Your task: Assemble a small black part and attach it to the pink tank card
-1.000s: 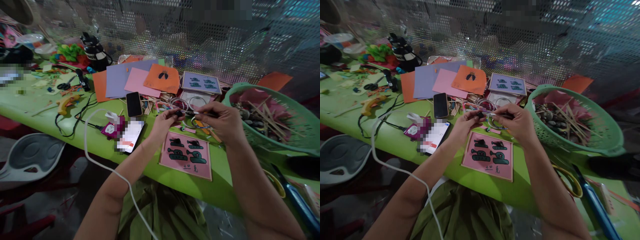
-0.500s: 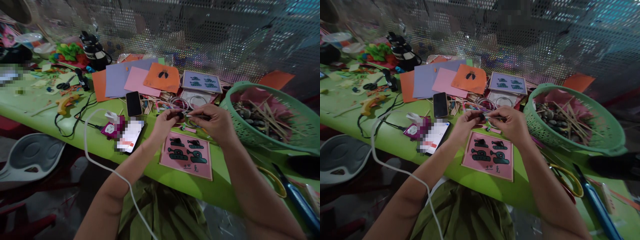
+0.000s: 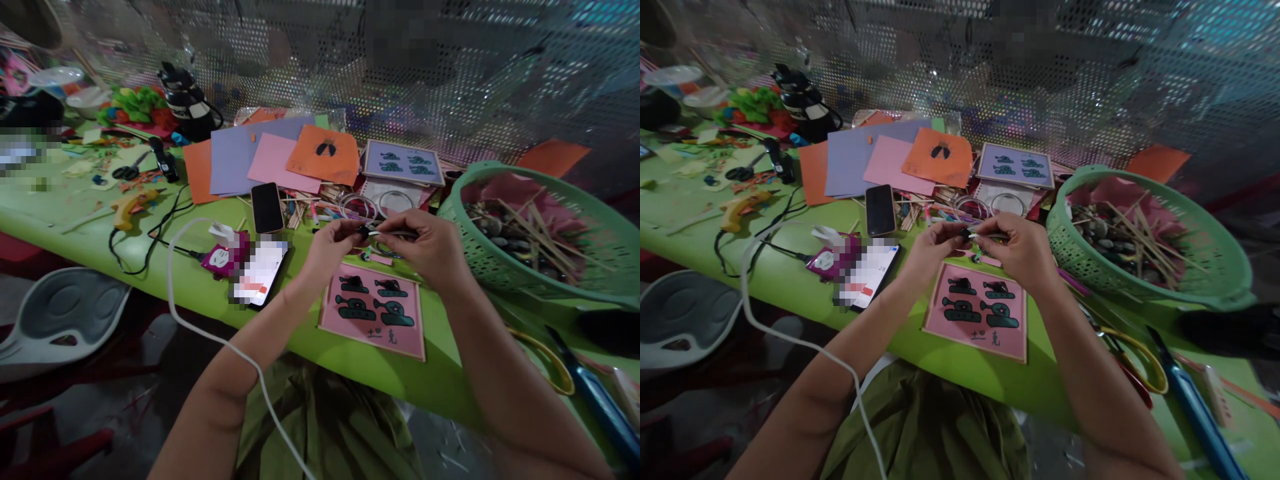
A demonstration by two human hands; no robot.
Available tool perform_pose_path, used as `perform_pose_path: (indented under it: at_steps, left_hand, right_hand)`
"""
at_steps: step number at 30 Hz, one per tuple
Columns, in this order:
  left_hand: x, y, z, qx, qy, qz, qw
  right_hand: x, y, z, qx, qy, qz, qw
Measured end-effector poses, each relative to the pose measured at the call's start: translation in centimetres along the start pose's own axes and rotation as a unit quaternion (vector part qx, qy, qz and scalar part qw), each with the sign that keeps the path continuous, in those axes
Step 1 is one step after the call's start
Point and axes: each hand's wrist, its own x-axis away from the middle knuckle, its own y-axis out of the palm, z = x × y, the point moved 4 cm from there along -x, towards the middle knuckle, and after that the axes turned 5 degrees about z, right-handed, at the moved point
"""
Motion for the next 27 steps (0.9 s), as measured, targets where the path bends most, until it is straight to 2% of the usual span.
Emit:
perform_pose_path:
  at_steps: [12, 19, 27]
  left_hand:
    - [-0.24, 0.11, -0.46, -0.019, -0.008, -0.03, 0.999]
    - [-0.11, 0.23, -0.22, -0.06, -0.006, -0.071, 0.996]
    - [-0.23, 0.57, -0.3, -0.09, 0.043, -0.095, 0.991]
  right_hand:
    - [-0.25, 0.1, -0.57, -0.042, -0.017, -0.03, 0.999]
    - [-0.02, 0.06, -0.49, -0.025, -0.03, -0.036, 0.999]
    - [0.12, 0.2, -1.02, 0.013, -0.06, -0.072, 0.996]
